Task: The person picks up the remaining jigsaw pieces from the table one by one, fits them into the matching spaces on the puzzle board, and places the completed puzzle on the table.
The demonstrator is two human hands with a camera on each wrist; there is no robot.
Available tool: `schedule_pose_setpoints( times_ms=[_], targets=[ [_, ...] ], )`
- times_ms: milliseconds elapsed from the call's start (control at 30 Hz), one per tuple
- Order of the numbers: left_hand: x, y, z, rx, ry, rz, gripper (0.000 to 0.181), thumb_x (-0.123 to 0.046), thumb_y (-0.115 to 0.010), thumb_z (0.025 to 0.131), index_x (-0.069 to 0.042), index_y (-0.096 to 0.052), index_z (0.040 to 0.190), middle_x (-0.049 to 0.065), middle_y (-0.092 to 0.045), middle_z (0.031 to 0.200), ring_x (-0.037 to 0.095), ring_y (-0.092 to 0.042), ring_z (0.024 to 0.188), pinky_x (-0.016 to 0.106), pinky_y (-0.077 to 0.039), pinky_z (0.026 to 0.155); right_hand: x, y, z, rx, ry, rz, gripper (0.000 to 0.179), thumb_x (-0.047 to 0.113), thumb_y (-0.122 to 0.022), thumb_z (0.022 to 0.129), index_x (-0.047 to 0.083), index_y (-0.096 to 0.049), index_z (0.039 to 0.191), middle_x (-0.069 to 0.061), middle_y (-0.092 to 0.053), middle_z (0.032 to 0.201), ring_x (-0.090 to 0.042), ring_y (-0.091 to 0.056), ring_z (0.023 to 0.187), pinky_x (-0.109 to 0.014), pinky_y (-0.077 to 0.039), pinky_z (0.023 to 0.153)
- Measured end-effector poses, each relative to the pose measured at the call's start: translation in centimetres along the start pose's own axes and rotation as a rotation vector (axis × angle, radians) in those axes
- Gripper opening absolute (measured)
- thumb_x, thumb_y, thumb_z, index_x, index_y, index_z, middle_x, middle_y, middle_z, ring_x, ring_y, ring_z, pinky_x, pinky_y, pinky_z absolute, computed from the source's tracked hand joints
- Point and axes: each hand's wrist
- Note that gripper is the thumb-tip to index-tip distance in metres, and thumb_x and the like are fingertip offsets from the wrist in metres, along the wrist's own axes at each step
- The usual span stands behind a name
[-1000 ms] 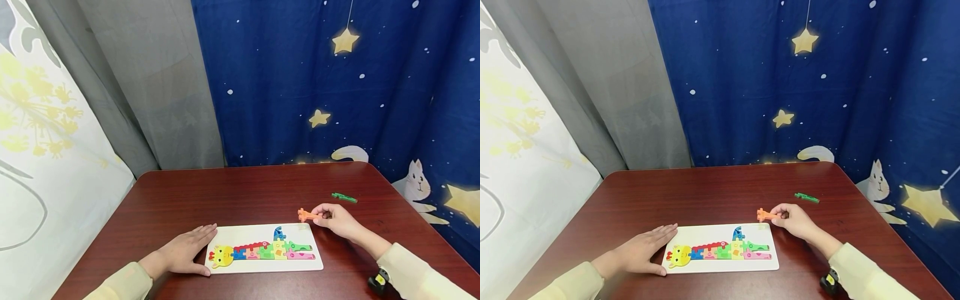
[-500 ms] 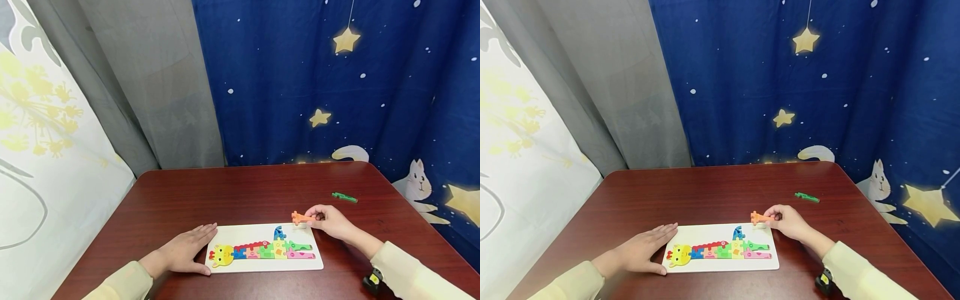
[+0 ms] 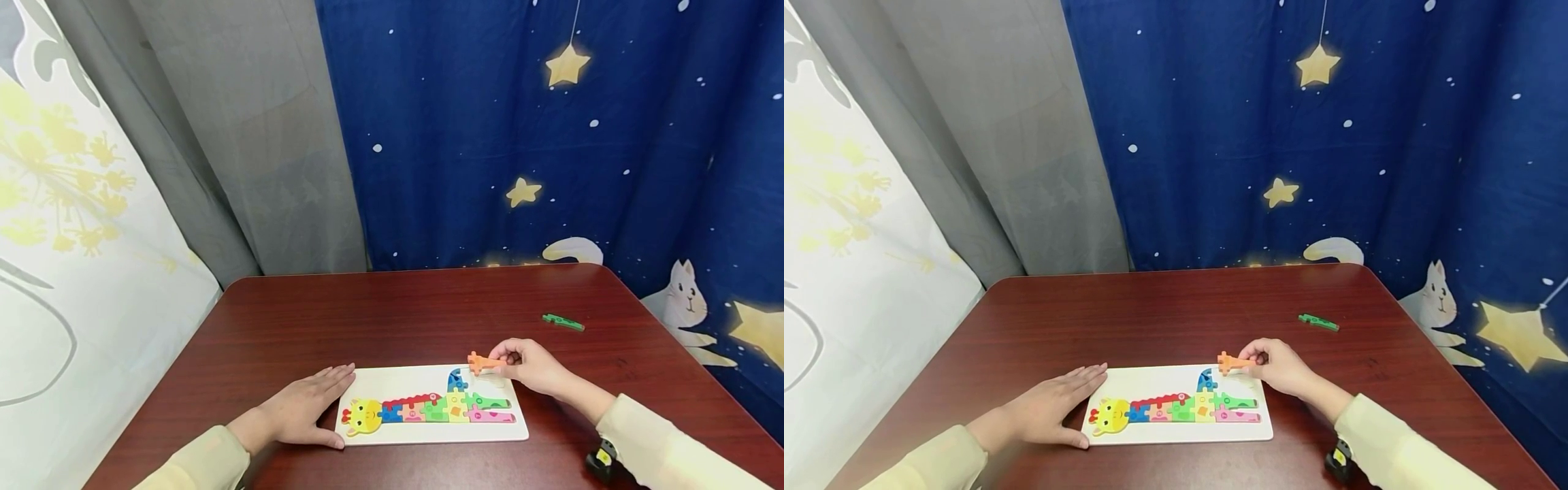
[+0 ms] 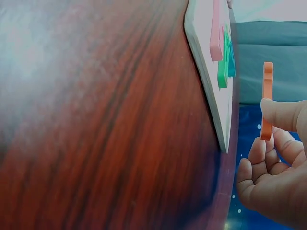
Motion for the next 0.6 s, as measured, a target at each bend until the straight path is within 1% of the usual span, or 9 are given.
schedule_pose_setpoints(
  times_ms=[167,400,600],
  targets=[
    [0.0,0.0,0.0,-0.002,-0.003,0.0,0.105,-0.081,-0.041,0.081,-0.006,-0.027,0.153,0.007,-0.024,0.159,0.023,-0.026,0.143,0.042,-0.031,0.111,0.0,-0.3,0.0,0.016,0.027,-0.012,0.01,0.003,-0.074,0.083,0.006,-0.069,0.091,-0.002,-0.053,0.078,-0.02,-0.048,0.074,-0.024,-0.04,0.06],
    [-0.1,0.1,0.0,0.008,0.006,-0.008,0.105,-0.082,-0.041,0.081,-0.006,-0.027,0.154,0.007,-0.023,0.159,0.023,-0.026,0.143,0.042,-0.031,0.111,-0.2,-0.8,-0.1,0.034,0.037,-0.021,0.01,0.006,-0.075,0.083,0.007,-0.069,0.091,-0.002,-0.052,0.077,-0.02,-0.047,0.074,-0.024,-0.04,0.06],
    [-0.1,0.0,0.1,0.011,0.009,-0.009,0.105,-0.082,-0.041,0.081,-0.006,-0.026,0.154,0.007,-0.023,0.159,0.023,-0.026,0.143,0.042,-0.031,0.111,-0.6,-1.1,-0.2,0.041,0.077,-0.053,0.01,0.006,-0.076,0.082,0.009,-0.069,0.09,0.0,-0.053,0.076,-0.018,-0.048,0.072,-0.024,-0.04,0.06]
  ],
)
Point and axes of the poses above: each hand's wrist, its own z-axis towards the middle knuckle, its own y-axis out of the back of the hand, x = y × z
